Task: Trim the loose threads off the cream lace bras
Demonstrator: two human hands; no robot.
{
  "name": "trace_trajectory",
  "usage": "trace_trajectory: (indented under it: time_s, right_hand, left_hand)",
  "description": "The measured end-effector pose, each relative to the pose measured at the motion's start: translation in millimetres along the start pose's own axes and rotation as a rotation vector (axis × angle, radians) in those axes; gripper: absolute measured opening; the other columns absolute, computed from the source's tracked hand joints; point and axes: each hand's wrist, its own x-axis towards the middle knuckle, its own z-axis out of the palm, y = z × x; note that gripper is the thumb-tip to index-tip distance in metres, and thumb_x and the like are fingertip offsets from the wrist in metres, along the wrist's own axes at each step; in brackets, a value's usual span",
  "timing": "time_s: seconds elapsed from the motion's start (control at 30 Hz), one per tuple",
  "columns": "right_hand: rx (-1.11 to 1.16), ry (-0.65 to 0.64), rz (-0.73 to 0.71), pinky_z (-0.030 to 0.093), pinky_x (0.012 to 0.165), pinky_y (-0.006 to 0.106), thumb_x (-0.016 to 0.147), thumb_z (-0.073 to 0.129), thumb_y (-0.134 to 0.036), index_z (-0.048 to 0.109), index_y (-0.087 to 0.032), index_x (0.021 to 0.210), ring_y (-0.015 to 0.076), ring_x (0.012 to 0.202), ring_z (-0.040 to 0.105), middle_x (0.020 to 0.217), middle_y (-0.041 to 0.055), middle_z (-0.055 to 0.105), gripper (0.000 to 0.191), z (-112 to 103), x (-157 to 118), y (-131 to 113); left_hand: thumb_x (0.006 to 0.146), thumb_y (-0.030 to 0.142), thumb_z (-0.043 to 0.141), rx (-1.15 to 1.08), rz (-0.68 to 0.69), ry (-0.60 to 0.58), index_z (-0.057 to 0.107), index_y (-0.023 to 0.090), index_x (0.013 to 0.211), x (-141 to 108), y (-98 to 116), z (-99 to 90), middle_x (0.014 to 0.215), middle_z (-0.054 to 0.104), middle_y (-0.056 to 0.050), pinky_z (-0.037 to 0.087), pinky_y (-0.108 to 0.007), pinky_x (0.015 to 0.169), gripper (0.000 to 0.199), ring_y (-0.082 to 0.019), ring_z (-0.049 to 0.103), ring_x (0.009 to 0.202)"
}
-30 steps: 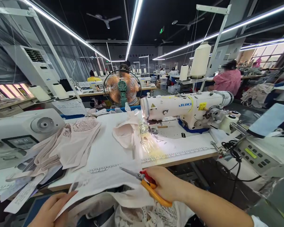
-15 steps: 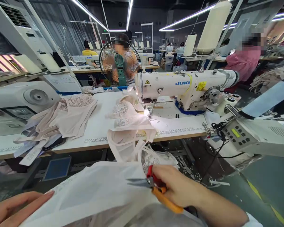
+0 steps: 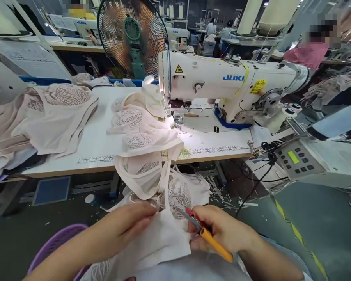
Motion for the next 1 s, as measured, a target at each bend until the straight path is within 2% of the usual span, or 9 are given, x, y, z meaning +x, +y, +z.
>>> trace_trajectory:
  time_s: [0.1, 0.17, 0.23, 0.33, 0.43, 0.5, 0.63, 0.77, 1.0]
  right_hand:
    - [0.071, 0.035, -0.109, 0.036, 0.051, 0.019, 0.069, 0.061, -0.031, 0.047, -0.017, 0.069, 0.009, 0.058, 0.039, 0.065, -0.0022, 0.046, 0.019, 1.6, -4.9, 3.4]
    - [0.137, 0.024, -0.166, 0.039, 0.055, 0.021, 0.072, 0.058, -0.036, 0.047, -0.017, 0.069, 0.01, 0.059, 0.042, 0.065, -0.0011, 0.048, 0.022, 0.7, -7.4, 6.8]
    - [0.211, -0.072, -0.173, 0.042, 0.057, 0.022, 0.072, 0.058, -0.048, 0.046, -0.018, 0.071, 0.0118, 0.062, 0.048, 0.069, 0.0012, 0.052, 0.032, -5.1, -8.1, 9.5]
    - [0.185, -0.235, -0.111, 0.045, 0.059, 0.024, 0.068, 0.051, -0.066, 0.046, -0.017, 0.08, 0.0145, 0.067, 0.054, 0.081, 0.006, 0.054, 0.051, -24.9, -4.3, 12.2]
    - [-0.21, -0.273, -0.034, 0.042, 0.055, 0.025, 0.068, 0.04, -0.075, 0.05, -0.015, 0.082, 0.0133, 0.06, 0.048, 0.072, 0.0036, 0.05, 0.062, -50.5, 5.5, 18.6]
    - [-0.448, -0.381, 0.019, 0.038, 0.051, 0.024, 0.07, 0.035, -0.075, 0.052, -0.014, 0.08, 0.0123, 0.055, 0.042, 0.065, 0.001, 0.047, 0.064, -63.7, 14.1, 24.7]
    - [-0.555, -0.578, 0.049, 0.035, 0.049, 0.022, 0.073, 0.03, -0.074, 0.055, -0.013, 0.081, 0.0115, 0.054, 0.041, 0.063, 0.0003, 0.047, 0.066, -72.1, 32.9, 29.3]
    - [-0.639, -0.644, 0.071, 0.034, 0.049, 0.021, 0.072, 0.035, -0.074, 0.053, -0.015, 0.075, 0.0106, 0.053, 0.04, 0.063, 0.0001, 0.048, 0.062, -69.9, 49.1, 21.1]
    - [-0.73, -0.654, 0.074, 0.026, 0.046, 0.021, 0.072, 0.042, -0.071, 0.049, -0.016, 0.068, 0.009, 0.05, 0.033, 0.059, -0.0024, 0.044, 0.055, -74.2, 59.9, 10.8]
  left_hand:
    - [0.087, 0.035, 0.036, -0.254, 0.02, -0.296, 0.064, 0.022, 0.093, 39.0, 20.5, 8.5, 0.087, 0.067, -0.002, 0.045, -0.023, 0.074, 0.032, -0.017, 0.06, 0.081]
    - [0.087, 0.037, 0.034, -0.451, 0.019, -0.372, 0.062, 0.02, 0.086, 48.1, 24.5, 17.3, 0.088, 0.065, -0.002, 0.043, -0.024, 0.077, 0.033, -0.017, 0.058, 0.084]
    - [0.086, 0.039, 0.036, -0.609, -0.029, -0.337, 0.059, 0.019, 0.078, 47.9, 22.4, 27.9, 0.083, 0.061, -0.001, 0.042, -0.024, 0.074, 0.032, -0.016, 0.055, 0.08]
    - [0.081, 0.045, 0.038, -0.721, -0.186, -0.209, 0.05, 0.018, 0.071, 40.3, 15.9, 43.2, 0.064, 0.049, 0.003, 0.037, -0.021, 0.054, 0.031, -0.012, 0.045, 0.059]
    - [0.079, 0.047, 0.038, -0.744, -0.259, -0.181, 0.04, 0.02, 0.064, 34.0, 11.0, 51.0, 0.058, 0.038, 0.005, 0.03, -0.021, 0.048, 0.031, -0.011, 0.038, 0.054]
    - [0.079, 0.044, 0.038, -0.699, -0.251, -0.162, 0.034, 0.02, 0.058, 33.0, 8.3, 51.9, 0.057, 0.032, 0.006, 0.027, -0.021, 0.048, 0.032, -0.01, 0.034, 0.053]
    - [0.079, 0.039, 0.037, -0.62, -0.219, -0.155, 0.028, 0.021, 0.054, 35.5, 3.1, 51.7, 0.055, 0.025, 0.007, 0.023, -0.023, 0.048, 0.033, -0.01, 0.028, 0.051]
    - [0.079, 0.038, 0.036, -0.636, -0.202, -0.174, 0.03, 0.021, 0.054, 35.2, -0.6, 52.3, 0.055, 0.026, 0.007, 0.023, -0.023, 0.047, 0.031, -0.01, 0.028, 0.051]
    - [0.079, 0.036, 0.036, -0.61, -0.17, -0.175, 0.032, 0.02, 0.054, 33.4, -6.5, 49.1, 0.055, 0.03, 0.006, 0.026, -0.021, 0.046, 0.03, -0.01, 0.031, 0.051]
